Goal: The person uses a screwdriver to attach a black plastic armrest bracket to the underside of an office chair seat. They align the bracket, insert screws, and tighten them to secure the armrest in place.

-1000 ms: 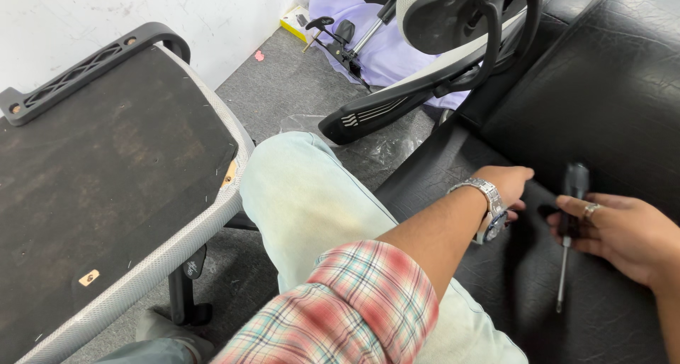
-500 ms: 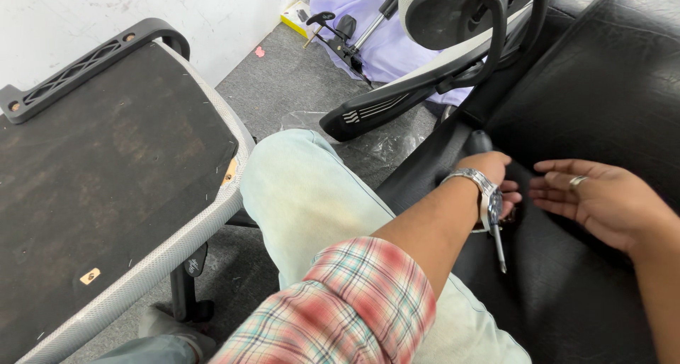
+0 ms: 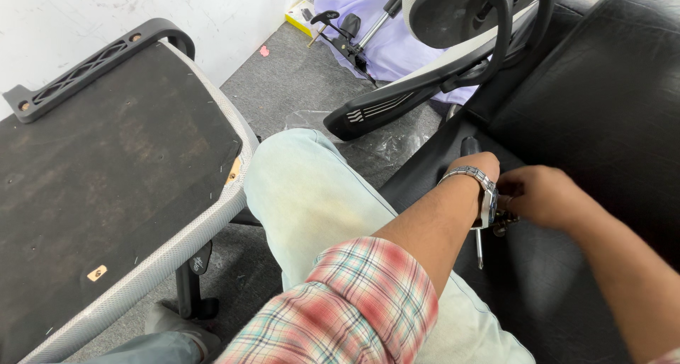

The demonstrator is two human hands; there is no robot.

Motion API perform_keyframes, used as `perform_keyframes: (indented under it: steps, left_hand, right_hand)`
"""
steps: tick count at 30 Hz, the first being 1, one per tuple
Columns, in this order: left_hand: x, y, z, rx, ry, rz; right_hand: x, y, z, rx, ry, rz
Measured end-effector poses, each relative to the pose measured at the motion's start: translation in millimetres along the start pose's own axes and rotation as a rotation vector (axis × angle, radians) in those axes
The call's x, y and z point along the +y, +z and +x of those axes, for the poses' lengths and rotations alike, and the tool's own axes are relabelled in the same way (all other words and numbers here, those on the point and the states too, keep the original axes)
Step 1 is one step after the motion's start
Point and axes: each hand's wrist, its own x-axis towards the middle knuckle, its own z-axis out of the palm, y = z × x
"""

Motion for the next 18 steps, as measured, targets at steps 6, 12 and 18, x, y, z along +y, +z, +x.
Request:
perform_keyframes:
  steps: [6, 12, 18]
  left_hand:
    - [-3.5, 9.1, 25.6, -0.059, 0.062, 0.102]
    - [4.1, -9.8, -12.4, -0.091, -0.343, -0.696]
    - [13.3, -43.3, -68.1, -0.053, -0.459, -1.009]
  right_hand:
    - [-0.2, 8.5, 1.0, 0.075, -0.033, -0.044]
    - [-1.7, 8.1, 0.2, 0.078, -0.018, -0.006]
    - [-2.9, 4.1, -0.9, 0.075, 0.074, 0.618]
